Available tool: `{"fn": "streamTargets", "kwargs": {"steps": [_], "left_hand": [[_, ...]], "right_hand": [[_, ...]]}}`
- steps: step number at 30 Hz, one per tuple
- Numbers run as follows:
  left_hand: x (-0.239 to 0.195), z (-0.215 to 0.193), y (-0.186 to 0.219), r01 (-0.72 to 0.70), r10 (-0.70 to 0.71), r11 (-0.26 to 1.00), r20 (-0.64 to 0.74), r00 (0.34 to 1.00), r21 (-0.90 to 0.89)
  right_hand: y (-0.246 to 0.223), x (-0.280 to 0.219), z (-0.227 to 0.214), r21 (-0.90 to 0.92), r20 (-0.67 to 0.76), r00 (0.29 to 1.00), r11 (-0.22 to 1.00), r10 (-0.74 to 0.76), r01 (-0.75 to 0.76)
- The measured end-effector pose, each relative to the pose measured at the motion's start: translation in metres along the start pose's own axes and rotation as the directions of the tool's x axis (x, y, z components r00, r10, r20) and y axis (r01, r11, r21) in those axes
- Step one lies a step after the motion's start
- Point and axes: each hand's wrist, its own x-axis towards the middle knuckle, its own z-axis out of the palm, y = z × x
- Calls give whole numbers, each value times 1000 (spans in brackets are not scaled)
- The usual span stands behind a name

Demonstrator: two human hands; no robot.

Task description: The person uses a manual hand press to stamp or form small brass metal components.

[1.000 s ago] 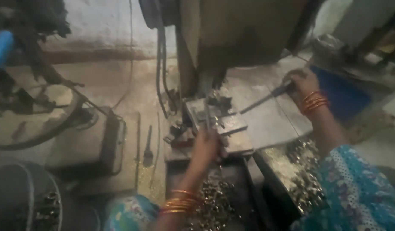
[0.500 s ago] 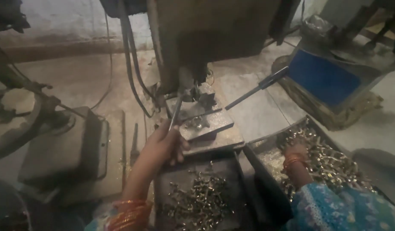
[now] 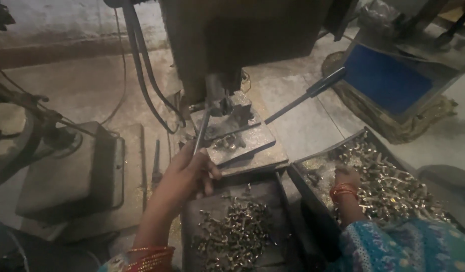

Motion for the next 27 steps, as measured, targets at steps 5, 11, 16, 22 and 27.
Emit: {"fn": "streamTargets", "kwargs": {"steps": [5,11,16,22,27], "left_hand": [[3,-2,-5,-34,34,999,5,999,-10],[-3,1,0,-66,66,998,7,998,9],[0,2,1,-53,52,999,3,999,4],[5,-1,-7,-74,75,997,25,997,-15],[9,-5,-15,-117,119,993,40,992,-31]], "right_hand": [[-30,-18,-9,-81,162,976,988,144,-132],[-27,-13,8,-144,288,952,988,102,-62],[-18,-4,26,-145,327,934,984,145,-102],[-79,-41,-1,11,313,910,957,273,-290],[-16,-13,27,-526,211,973,850,87,38]]}}
